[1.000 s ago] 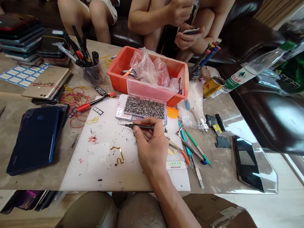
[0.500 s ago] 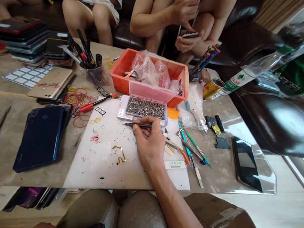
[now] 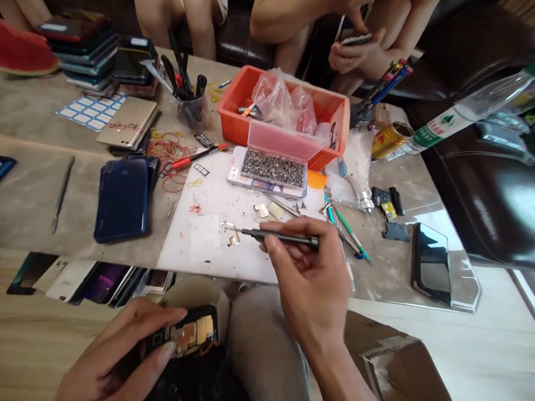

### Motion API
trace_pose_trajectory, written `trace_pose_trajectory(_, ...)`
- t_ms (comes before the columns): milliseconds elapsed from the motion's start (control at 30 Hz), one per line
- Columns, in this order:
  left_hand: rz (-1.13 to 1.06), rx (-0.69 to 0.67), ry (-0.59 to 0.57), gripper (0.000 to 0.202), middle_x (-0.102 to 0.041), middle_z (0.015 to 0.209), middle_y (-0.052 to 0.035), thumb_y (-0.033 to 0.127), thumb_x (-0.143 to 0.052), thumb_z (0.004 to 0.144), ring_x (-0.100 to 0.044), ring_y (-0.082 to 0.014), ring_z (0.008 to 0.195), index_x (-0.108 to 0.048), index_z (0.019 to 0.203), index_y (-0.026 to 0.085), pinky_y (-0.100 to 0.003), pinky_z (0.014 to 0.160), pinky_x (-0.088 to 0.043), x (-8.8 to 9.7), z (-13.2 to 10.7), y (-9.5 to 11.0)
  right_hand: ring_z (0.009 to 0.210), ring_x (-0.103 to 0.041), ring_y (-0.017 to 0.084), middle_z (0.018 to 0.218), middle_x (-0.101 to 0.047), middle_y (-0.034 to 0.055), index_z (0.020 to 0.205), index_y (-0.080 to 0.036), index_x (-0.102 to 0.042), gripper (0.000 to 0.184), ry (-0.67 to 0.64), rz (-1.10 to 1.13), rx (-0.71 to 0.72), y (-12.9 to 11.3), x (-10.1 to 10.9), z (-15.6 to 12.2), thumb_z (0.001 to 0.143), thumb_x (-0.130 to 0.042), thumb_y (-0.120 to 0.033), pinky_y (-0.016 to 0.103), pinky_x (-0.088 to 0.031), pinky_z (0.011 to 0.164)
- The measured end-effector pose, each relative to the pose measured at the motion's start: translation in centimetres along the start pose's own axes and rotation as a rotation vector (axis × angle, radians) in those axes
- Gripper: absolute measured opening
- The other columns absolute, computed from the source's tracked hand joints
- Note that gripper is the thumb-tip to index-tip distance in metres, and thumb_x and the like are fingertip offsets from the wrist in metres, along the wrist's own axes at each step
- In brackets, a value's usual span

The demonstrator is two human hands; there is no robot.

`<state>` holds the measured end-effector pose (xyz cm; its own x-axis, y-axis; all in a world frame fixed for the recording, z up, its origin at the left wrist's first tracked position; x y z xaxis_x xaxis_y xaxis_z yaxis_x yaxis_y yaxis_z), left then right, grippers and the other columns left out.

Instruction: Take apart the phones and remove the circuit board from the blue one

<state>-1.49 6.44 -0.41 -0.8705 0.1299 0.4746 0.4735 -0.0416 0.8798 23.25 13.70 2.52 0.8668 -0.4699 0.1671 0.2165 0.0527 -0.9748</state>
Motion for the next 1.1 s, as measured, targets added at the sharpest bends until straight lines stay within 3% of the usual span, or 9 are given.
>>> trace_pose_trajectory(167,-0.080,0.091,-0.006,0.027,-0.074,0.101,-0.0020,0.027,-0.067,0.094,-0.073,-0.0174,0.090,-0.077,0.119,0.033,-0.018,0.060,-0.056,0.0,-0.3,-0.1,0.074,-0.082,0.022,0.095,-0.084,0.0048,0.099,-0.026,-0.066,0.025,-0.007,-0.146,-0.078,-1.8,3.0,-6.0,0.083,-0.085,-0.027,0.030,-0.070,0.068)
trace_pose_trajectory(267,-0.098,0.139,0.012,0.026,-0.070,0.101,-0.0021,0.029,-0.067,0.095,-0.069,-0.0160,0.083,-0.076,0.119,0.032,-0.019,0.060,-0.054,-0.2,-0.7,-0.1,0.082,-0.082,0.023,0.094,-0.084,0.0041,0.098,-0.028,-0.067,0.022,-0.066,-0.126,-0.060,-2.4,3.1,-8.3,0.084,-0.084,-0.024,0.031,-0.071,0.072)
trace_pose_trajectory(367,-0.128,0.163,-0.007,0.025,-0.068,0.099,-0.0016,0.032,-0.068,0.095,-0.067,-0.0162,0.085,-0.076,0.119,0.033,-0.019,0.060,-0.051,-0.3,-0.9,0.0,0.088,-0.082,0.023,0.096,-0.083,0.0033,0.099,-0.028,-0.066,0.021,-0.042,-0.118,-0.058,-3.1,3.0,-9.8,0.086,-0.082,-0.023,0.033,-0.071,0.077)
trace_pose_trajectory(600,-0.167,0.154,0.020,0.027,-0.063,0.089,0.0000,0.030,-0.069,0.095,-0.053,-0.0129,0.066,-0.075,0.121,0.029,-0.023,0.058,-0.045,-0.3,-0.8,0.1,0.088,-0.081,0.019,0.098,-0.083,0.0007,0.102,-0.030,-0.066,0.022,-0.046,-0.153,-0.034,-4.3,2.7,-11.5,0.087,-0.081,-0.024,0.030,-0.070,0.080)
trace_pose_trajectory(833,-0.229,0.184,0.052,0.024,-0.058,0.082,0.0035,0.031,-0.069,0.095,-0.054,-0.0135,0.067,-0.074,0.119,0.029,-0.025,0.063,-0.044,-0.1,-1.0,-0.2,0.089,-0.081,0.021,0.099,-0.083,0.0017,0.102,-0.029,-0.067,0.023,-0.053,-0.164,0.007,-4.5,3.1,-12.0,0.086,-0.081,-0.022,0.032,-0.071,0.079)
trace_pose_trajectory(1100,-0.290,0.119,0.021,0.023,-0.069,0.112,0.0018,0.037,-0.058,0.104,-0.064,-0.0172,0.103,-0.071,0.121,0.033,-0.026,0.085,-0.047,0.1,-1.1,-0.4,0.094,-0.081,0.016,0.104,-0.083,-0.0002,0.108,-0.029,-0.065,0.024,-0.164,-0.255,0.093,-4.4,3.5,-12.7,0.090,-0.075,-0.016,0.023,-0.067,0.083)
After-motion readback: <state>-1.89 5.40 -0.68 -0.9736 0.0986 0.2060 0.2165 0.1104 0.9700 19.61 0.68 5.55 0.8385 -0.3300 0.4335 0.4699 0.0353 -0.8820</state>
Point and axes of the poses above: each hand's wrist, its own z-axis towards the middle knuckle, its own x-axis out of the back of the hand, y = z × x, the point moved 4 cm from there along z, towards the middle knuckle
